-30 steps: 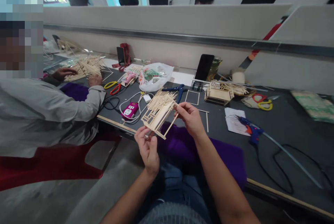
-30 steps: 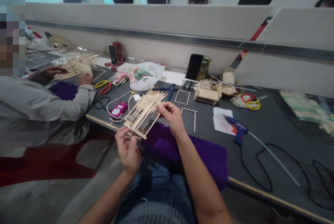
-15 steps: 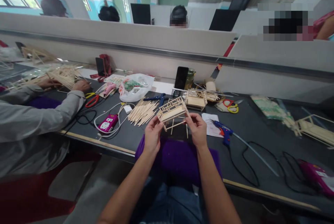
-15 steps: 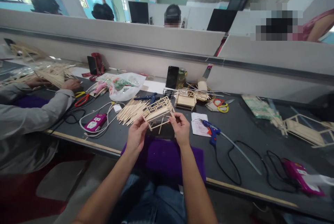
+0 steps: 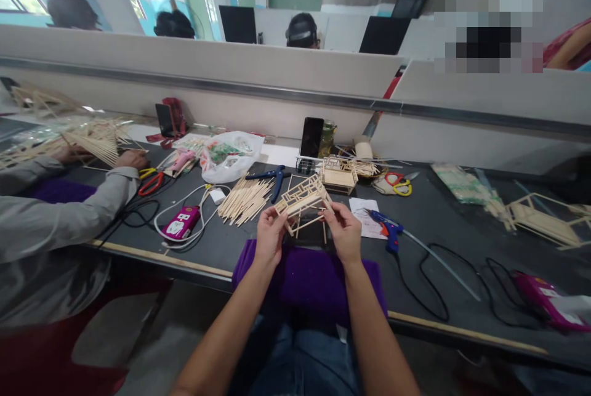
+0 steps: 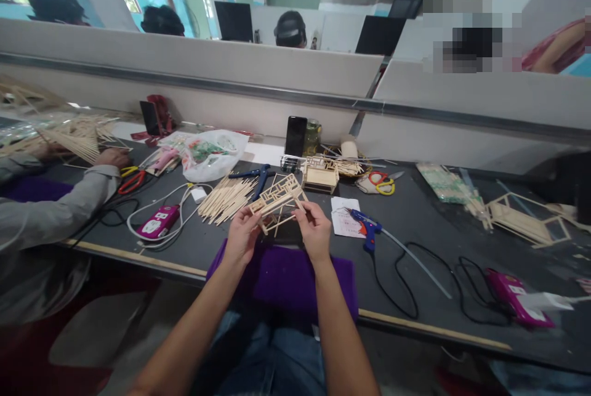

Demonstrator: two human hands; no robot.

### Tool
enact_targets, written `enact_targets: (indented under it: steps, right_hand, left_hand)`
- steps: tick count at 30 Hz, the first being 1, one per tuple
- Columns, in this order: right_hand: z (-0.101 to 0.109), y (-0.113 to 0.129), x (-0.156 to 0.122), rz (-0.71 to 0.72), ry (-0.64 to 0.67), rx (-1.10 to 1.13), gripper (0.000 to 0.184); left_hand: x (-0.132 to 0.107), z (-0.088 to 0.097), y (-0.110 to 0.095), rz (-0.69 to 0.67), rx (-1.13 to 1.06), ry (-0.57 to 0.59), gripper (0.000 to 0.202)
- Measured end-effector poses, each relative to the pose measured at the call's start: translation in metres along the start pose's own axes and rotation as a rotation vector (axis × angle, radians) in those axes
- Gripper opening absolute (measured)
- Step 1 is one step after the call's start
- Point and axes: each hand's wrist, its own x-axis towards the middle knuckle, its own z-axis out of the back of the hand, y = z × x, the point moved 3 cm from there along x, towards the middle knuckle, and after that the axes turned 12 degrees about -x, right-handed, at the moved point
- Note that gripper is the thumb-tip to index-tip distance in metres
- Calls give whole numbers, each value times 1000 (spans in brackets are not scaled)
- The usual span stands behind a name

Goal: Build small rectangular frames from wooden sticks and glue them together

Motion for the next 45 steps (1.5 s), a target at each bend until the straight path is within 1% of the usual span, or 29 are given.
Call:
enact_targets:
  steps: [3, 6, 8, 10, 12, 14, 16, 17, 19, 22, 24, 25, 26, 28, 30, 31, 32, 33, 35, 36, 37, 38, 40, 42, 44, 45]
  right_hand:
    - [0, 14, -2, 97, 3, -89, 19]
    - [-3, 31, -7, 215, 135, -199, 19]
    - [-5, 42, -11, 292, 219, -258, 21]
    - [-7, 52, -13, 357, 262, -295, 21]
    - [-9, 60, -12, 407, 277, -309, 20]
    - [-13, 67, -9, 431, 275, -314, 19]
    - [-19, 71, -3, 439, 269, -323, 19]
    - [-24, 73, -1, 437, 268, -331, 19]
    - [-33, 75, 4, 427, 278, -343, 20]
    - [-45, 76, 7, 443, 345, -354, 26]
    - [-45, 78, 6, 484, 398, -367, 32]
    - [-41, 78, 6, 496, 400, -377, 33]
    - [-34, 78, 7, 494, 374, -387, 33]
    - [-13, 73, 11, 432, 245, -395, 29]
    - [12, 60, 15, 303, 83, -364, 24]
    - [22, 51, 16, 225, 40, -324, 24]
    - [29, 41, 15, 156, 35, -257, 25]
    - [32, 30, 12, 100, 73, -170, 30]
    - [28, 10, 1, 35, 181, -21, 46]
    - [22, 3, -7, 39, 222, 17, 57]
    - [15, -2, -14, 54, 234, 23, 68]
    - [8, -5, -21, 74, 230, -9, 79]
    - [-6, -7, -31, 100, 172, -178, 100]
    - [-14, -3, -33, 131, 105, -334, 107]
    - [-16, 3, -29, 166, 65, -401, 103]
    - [-16, 5, -25, 182, 58, -406, 99]
  left_hand:
    - [-4, 6, 2, -11, 53, 29, 53]
    - [-11, 14, 6, 20, 177, 120, 46]
    - [-15, 21, 7, 18, 231, 146, 43]
    - [-17, 27, 7, -26, 283, 139, 42]
    - [-19, 31, 4, -105, 374, 132, 39]
    - [-22, 29, 0, -189, 463, 145, 32]
    - [-28, 21, -4, -205, 478, 192, 27]
    - [-31, 15, -5, -177, 441, 221, 27]
    - [-36, 4, -5, -74, 307, 250, 33]
    - [-38, -7, -3, 72, 101, 197, 45]
    - [-35, -8, -1, 117, 47, 141, 49]
    - [-33, -8, 0, 128, 42, 116, 51]
    - [-31, -7, 0, 139, 46, 94, 52]
    - [-27, -5, 1, 166, 58, 69, 55]
    - [-24, -4, 0, 185, 63, 49, 57]
    - [-23, -3, 0, 192, 58, 36, 58]
    - [-22, -3, 0, 195, 46, 18, 58]
    - [-21, -2, 0, 193, 28, -3, 57]
    - [-17, -3, 1, 179, -20, -46, 55]
    - [-15, -3, 3, 168, -45, -65, 54]
    - [-13, -4, 5, 157, -67, -82, 52]
    - [-10, -4, 8, 146, -85, -96, 51]
    - [-7, -7, 12, 123, -118, -118, 50]
    - [-7, -9, 14, 108, -138, -130, 52]
    - [-11, -10, 11, 107, -138, -110, 53]
    - [-13, -10, 9, 124, -120, -78, 53]
